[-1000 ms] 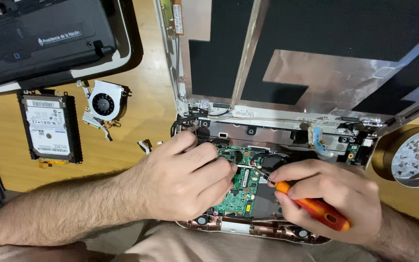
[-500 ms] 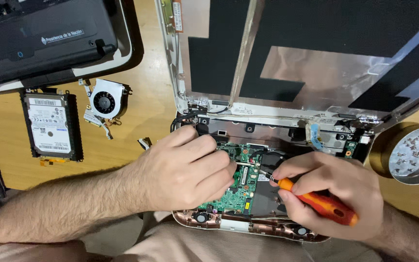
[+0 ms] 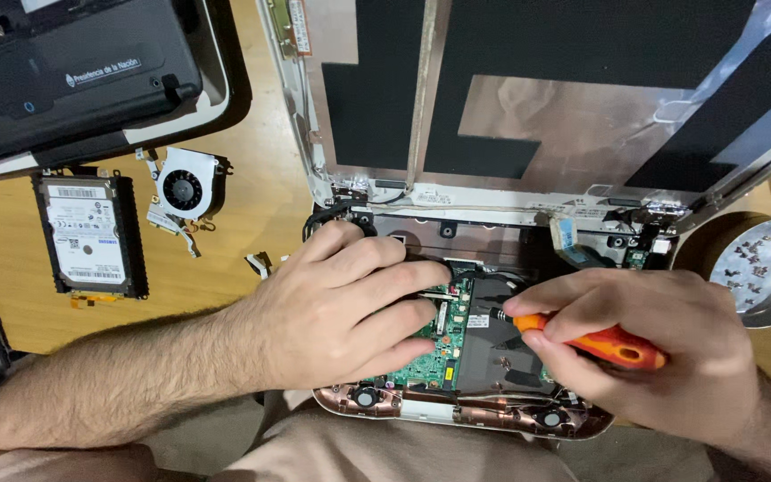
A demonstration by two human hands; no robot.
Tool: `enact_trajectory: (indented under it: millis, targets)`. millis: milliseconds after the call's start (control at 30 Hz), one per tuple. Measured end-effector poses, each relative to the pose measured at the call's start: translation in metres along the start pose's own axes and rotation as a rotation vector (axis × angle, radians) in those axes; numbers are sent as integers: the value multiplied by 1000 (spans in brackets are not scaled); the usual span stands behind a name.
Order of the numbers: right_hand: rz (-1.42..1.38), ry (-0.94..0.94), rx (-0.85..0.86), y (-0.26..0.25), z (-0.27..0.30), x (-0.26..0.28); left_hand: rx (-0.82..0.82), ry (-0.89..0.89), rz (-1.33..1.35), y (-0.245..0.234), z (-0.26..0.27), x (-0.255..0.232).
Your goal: The person uses a screwdriver to remove screws from a cooling fan and a metal bracket inside a disassembled laptop. They then disconnect a ribbon cable from the motherboard and remove the fan assembly.
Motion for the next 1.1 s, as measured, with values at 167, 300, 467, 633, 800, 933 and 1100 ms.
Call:
enact_trajectory:
  millis: [167,300,467,633,800,933,1100]
  targets:
    - [-20,12,-15,-2,1,-2,-4,-25,125,-3,1,-2]
    - [-68,21,-26,-2,5,-6,-20,-74,259,0,3,0]
    - [-76,41,-71,-2,3,-2,-49,-74,304,0,3,0]
    - [-58,40,-86,-2,5,-4,-73,-71,324,-2,1,-1]
    - [-53,-17,-113,-2,2,2,-82,18,191,-1,1,-3]
    - [5,-32,-58,7,-4,2,-101,80,111,1,3,-4]
    - [-72,-84,-22,12,-6,3,-119,124,81,4,6,-5]
Point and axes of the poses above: each hand's wrist, its own z-axis away from the middle knuckle, its own y-axis out of the palm, x = y × z, the point moved 3 cm from there along -z, towards the middle knuckle, and after that the axes turned 5 degrees about -z, right-handed, at the moved point
